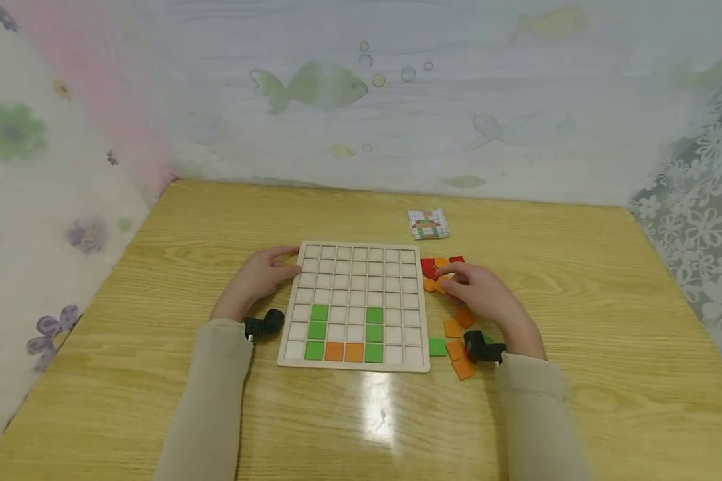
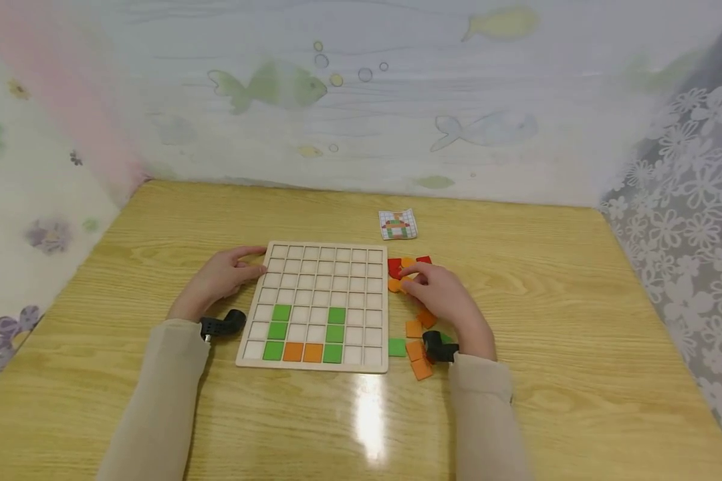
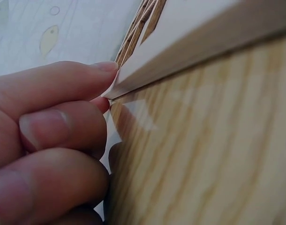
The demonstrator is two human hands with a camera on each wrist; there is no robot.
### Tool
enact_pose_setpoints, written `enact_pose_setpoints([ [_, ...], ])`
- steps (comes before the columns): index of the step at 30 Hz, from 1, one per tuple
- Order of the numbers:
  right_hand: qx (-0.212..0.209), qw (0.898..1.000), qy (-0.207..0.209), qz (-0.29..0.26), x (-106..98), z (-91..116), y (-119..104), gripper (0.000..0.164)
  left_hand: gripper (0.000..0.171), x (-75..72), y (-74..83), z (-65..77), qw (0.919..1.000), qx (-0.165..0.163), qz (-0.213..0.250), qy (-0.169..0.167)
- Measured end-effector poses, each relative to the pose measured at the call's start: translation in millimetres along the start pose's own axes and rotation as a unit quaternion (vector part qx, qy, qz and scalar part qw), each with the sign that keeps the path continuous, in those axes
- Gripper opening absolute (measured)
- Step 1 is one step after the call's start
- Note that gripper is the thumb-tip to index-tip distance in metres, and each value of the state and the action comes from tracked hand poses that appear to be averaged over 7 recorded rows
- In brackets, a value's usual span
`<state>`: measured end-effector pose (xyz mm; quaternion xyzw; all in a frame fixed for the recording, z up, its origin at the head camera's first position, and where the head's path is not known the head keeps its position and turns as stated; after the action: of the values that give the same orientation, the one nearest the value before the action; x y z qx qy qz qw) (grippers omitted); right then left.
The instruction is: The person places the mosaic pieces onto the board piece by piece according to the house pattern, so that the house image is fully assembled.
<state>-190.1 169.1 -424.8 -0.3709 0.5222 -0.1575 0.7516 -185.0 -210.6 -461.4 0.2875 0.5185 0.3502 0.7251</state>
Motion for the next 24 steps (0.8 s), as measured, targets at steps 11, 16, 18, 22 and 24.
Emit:
enact_pose_setpoints([
  [11,-0.013,0.998,-0.029,-0.055,19,-15,-26,0.027,0.054,-1.0,2.1,0.9,1.0,-0.003,0.004,-0.001],
  [16,-0.014,0.996,-0.04,-0.08,30,-21,-34,0.026,0.052,-0.1,1.0,1.1,1.0,-0.005,0.003,0.004],
  [18,-0.021,0.995,-0.044,-0.084,34,-23,-37,0.026,0.052,0.1,0.0,0.9,1.0,-0.006,0.002,0.005],
  [22,-0.026,0.995,-0.043,-0.088,39,-27,-42,0.025,0.053,0.2,-0.9,0.1,1.0,-0.004,0.001,0.004],
  [24,-0.027,0.995,-0.04,-0.084,41,-29,-45,0.025,0.053,0.0,-0.2,-0.3,1.0,0.0,0.003,0.003],
])
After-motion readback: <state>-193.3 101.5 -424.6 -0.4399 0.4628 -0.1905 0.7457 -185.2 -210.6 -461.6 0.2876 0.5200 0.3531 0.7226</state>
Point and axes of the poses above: each hand's wrist, its own z-axis away from the middle knuckle, its own x-axis out of the palm, y = z × x, the point moved 2 cm from there along -z, towards the middle knuckle, and after that the axes turned 4 degrees about -z, right-handed, at the moved point
